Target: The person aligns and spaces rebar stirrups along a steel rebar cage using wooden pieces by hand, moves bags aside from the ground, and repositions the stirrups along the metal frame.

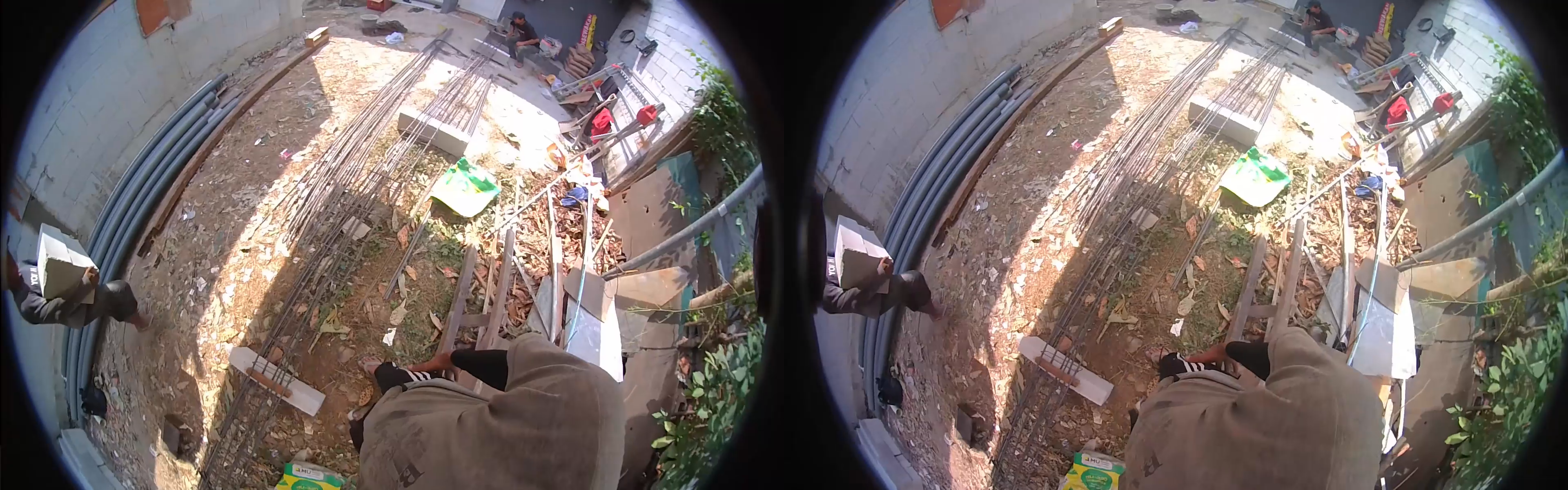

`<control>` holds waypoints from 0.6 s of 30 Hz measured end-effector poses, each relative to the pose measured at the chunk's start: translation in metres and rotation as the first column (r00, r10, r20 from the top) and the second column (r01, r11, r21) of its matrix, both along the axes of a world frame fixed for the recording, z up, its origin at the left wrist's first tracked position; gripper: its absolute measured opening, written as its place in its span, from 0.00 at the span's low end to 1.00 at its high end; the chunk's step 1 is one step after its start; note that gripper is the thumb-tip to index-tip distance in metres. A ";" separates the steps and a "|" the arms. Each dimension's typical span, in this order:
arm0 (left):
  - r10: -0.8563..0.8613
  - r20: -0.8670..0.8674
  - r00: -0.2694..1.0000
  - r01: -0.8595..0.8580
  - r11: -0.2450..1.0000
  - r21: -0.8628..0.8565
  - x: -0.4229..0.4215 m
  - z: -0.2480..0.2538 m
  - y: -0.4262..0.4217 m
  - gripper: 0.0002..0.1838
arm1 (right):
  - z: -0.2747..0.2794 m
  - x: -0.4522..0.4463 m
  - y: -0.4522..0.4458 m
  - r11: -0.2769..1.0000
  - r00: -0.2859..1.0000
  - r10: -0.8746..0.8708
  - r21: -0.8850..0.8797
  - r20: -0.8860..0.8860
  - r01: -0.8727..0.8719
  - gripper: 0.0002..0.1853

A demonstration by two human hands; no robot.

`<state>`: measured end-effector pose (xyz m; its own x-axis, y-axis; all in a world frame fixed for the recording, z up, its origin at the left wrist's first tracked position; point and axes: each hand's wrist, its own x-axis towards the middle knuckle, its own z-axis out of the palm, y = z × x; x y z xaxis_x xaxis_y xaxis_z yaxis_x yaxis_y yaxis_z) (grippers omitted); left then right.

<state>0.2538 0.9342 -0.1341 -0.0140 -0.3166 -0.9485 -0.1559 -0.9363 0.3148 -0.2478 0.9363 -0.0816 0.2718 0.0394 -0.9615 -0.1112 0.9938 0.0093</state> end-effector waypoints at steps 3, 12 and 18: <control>-0.092 -0.015 0.996 0.091 0.995 -0.047 -0.013 0.003 -0.040 0.40 | -0.026 0.001 0.033 0.975 0.997 -0.075 -0.213 -0.016 0.070 0.69; -0.266 -0.074 0.961 0.254 0.957 -0.141 -0.024 0.025 -0.100 0.37 | -0.034 0.046 0.069 0.910 0.910 -0.413 -0.057 -0.024 0.411 0.62; -0.264 -0.098 0.960 0.233 0.940 -0.247 -0.014 0.057 -0.137 0.36 | -0.076 0.038 0.080 0.944 0.975 -0.211 -0.272 -0.069 0.185 0.69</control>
<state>0.2400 0.7975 -0.0767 -0.2368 -0.4972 -0.8347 -0.3184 -0.7720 0.5501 -0.2098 1.0166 -0.1572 0.1548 -0.2632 -0.9523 0.0765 0.9642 -0.2540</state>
